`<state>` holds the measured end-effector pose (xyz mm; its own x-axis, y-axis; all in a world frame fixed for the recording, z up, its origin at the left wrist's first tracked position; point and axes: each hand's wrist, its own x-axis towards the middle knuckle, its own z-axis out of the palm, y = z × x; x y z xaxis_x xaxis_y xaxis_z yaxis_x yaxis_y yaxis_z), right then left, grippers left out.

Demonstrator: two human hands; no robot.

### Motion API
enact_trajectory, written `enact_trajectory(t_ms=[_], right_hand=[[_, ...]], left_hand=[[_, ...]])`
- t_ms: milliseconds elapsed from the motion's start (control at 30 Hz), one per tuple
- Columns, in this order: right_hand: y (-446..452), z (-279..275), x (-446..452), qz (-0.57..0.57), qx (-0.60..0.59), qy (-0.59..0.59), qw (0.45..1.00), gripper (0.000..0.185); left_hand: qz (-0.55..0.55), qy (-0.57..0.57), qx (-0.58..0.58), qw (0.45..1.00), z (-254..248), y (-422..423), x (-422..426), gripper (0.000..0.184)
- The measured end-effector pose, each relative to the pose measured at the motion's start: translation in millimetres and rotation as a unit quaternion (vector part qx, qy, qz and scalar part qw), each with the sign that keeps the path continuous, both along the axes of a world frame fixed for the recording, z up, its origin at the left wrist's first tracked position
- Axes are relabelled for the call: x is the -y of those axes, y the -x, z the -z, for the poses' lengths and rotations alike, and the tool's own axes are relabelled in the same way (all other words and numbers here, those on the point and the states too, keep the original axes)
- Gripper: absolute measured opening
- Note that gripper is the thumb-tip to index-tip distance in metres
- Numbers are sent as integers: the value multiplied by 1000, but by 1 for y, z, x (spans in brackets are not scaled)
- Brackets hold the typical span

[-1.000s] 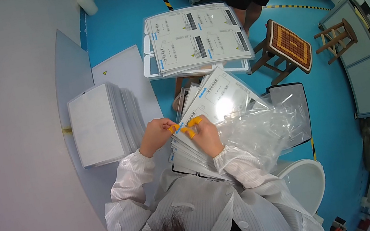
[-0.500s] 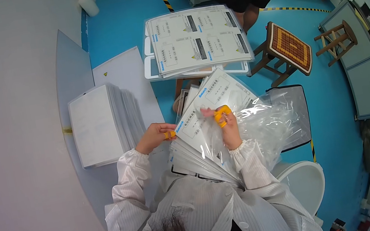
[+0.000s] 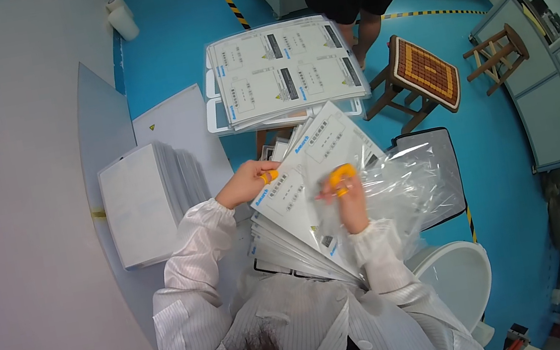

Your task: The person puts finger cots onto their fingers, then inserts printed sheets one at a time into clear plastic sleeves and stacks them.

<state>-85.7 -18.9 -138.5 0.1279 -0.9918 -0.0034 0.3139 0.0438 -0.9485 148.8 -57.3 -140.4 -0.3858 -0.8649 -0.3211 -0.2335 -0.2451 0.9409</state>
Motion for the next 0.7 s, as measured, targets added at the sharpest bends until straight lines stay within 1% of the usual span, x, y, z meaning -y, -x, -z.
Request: enact_trajectory(t_ms=[33, 67, 100, 133, 167, 200, 233, 267, 300, 333, 367, 400, 433, 467, 500, 533, 600, 633, 667, 700], right_hand=[[24, -1, 5, 67, 2, 3, 998, 21], [58, -3, 12, 134, 5, 4, 991, 23], [93, -23, 16, 200, -3, 17, 980, 22], [132, -37, 17, 250, 4, 59, 966, 21], [183, -40, 15, 301, -55, 76, 949, 18], [225, -51, 9, 339, -18, 97, 936, 15], [265, -54, -3, 424, -55, 118, 896, 16], [340, -42, -23, 373, 156, 88, 911, 17], [350, -57, -36, 565, -75, 100, 816, 15], [452, -36, -73, 539, 110, 20, 835, 10], [505, -37, -110, 317, 229, 88, 916, 11], [531, -44, -131, 73, 330, 149, 929, 12], [523, -56, -138, 74, 328, 150, 930, 12], [486, -78, -147, 302, 241, 179, 905, 13], [454, -94, -153, 512, 140, 195, 825, 15], [435, -103, -154, 516, 138, 195, 823, 15], [405, -115, -151, 581, -20, 204, 788, 20], [397, -118, -150, 584, -21, 205, 785, 20], [390, -121, -148, 592, -39, 219, 775, 20], [383, -125, -145, 599, -57, 232, 764, 21]], left_hand=[[2, 1, -1, 1000, -2, -4, 5, 28], [-22, 22, 8, 999, -4, -11, 10, 27], [-45, 41, 17, 998, -6, -20, 14, 27], [-64, 57, 25, 996, -6, -32, 21, 26], [-82, 74, 33, 993, -7, -45, 30, 26], [-140, 63, 19, 988, 1, -59, 40, 26], [-199, 51, 5, 979, 9, -73, 49, 27], [-232, 19, -21, 972, 10, -85, 59, 27], [-265, -13, -47, 963, 9, -96, 69, 28], [-289, -11, -67, 955, 5, -104, 77, 27], [-313, -9, -86, 946, 2, -110, 84, 27], [-312, -8, -88, 946, 6, -115, 94, 27], [-332, 17, -106, 937, 16, -119, 107, 27], [-351, 41, -124, 927, 26, -120, 118, 26], [-370, 68, -112, 920, 30, -115, 129, 25], [-366, 66, -112, 921, 34, -107, 139, 25], [-404, 70, -100, 906, 45, -94, 158, 26], [-401, 100, -68, 908, 67, -97, 172, 25], [-397, 101, -70, 909, 76, -91, 177, 25], [-426, 118, 0, 897, 83, -87, 182, 25]])
